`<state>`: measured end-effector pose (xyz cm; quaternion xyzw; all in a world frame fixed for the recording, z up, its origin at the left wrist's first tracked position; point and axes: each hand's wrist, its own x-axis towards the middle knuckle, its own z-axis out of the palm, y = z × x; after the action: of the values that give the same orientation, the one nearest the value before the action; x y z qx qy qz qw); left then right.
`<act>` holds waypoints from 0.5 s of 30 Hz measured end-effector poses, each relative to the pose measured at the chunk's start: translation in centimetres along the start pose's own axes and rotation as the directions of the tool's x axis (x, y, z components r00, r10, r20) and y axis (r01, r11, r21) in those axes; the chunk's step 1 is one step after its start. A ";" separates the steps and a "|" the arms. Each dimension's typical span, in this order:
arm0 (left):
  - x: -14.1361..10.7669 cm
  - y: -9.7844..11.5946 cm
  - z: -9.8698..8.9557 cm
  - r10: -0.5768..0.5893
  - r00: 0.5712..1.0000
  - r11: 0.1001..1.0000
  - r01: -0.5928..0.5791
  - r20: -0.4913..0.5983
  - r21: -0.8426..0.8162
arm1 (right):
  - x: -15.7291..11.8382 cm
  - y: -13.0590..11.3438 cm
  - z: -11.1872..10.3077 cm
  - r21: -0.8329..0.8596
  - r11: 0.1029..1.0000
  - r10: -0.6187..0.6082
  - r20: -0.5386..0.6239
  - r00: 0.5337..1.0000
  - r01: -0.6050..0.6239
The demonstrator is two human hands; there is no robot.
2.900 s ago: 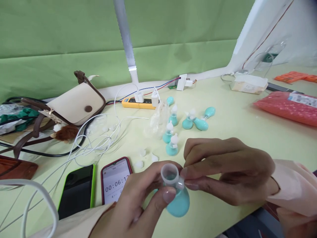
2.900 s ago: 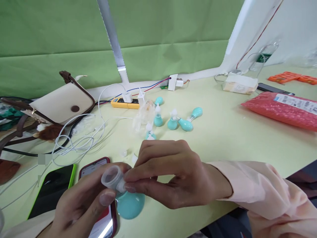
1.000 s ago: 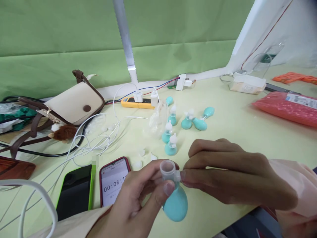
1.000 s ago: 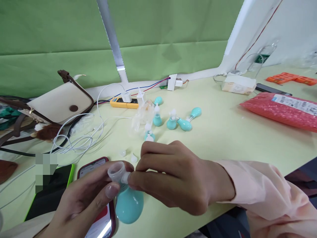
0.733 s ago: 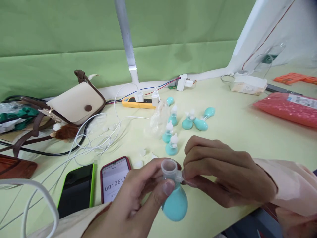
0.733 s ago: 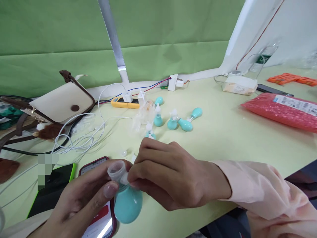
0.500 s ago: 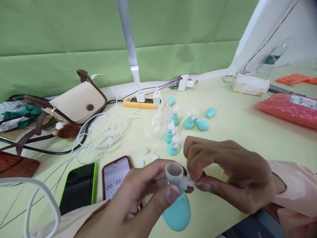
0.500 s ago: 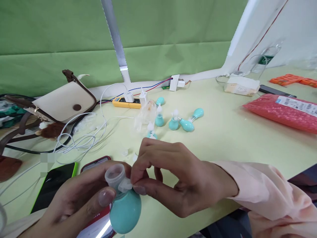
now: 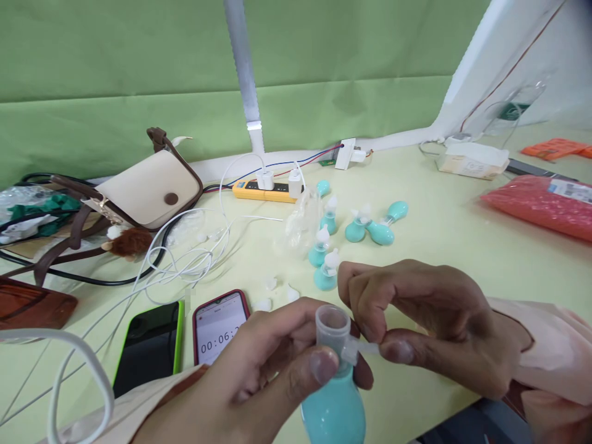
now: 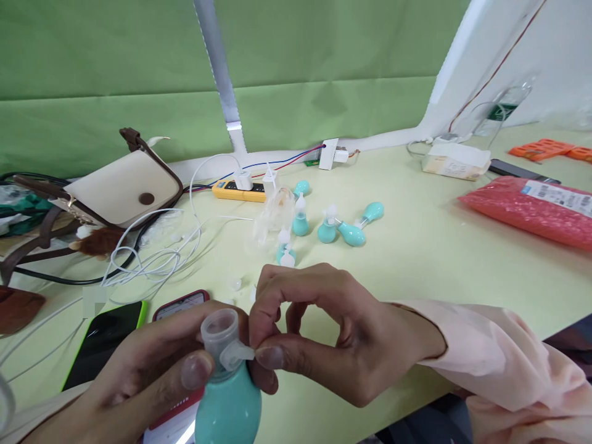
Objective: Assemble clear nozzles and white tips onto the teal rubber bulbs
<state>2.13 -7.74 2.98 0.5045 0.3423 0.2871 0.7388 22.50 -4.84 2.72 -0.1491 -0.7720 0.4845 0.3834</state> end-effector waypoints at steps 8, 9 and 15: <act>0.6 1.2 -1.2 0.080 0.989 0.992 -0.091 0.128 0.084 | 0.1 -0.6 -0.7 -0.101 0.995 -0.011 -0.004 1.000 0.011; 0.6 1.2 -1.5 0.136 0.987 0.985 -0.144 0.088 0.092 | 0.2 -0.7 -0.7 -0.187 0.981 -0.041 0.024 0.999 0.044; 1.1 1.5 -2.6 0.542 0.819 0.824 -0.476 -0.187 0.305 | 0.1 -0.3 -0.3 -0.734 0.679 0.304 0.307 0.902 0.021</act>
<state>0.57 -4.94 3.49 0.6220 0.3221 0.4958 0.5133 22.71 -4.79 3.11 -0.2444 -0.9469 0.1904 0.0856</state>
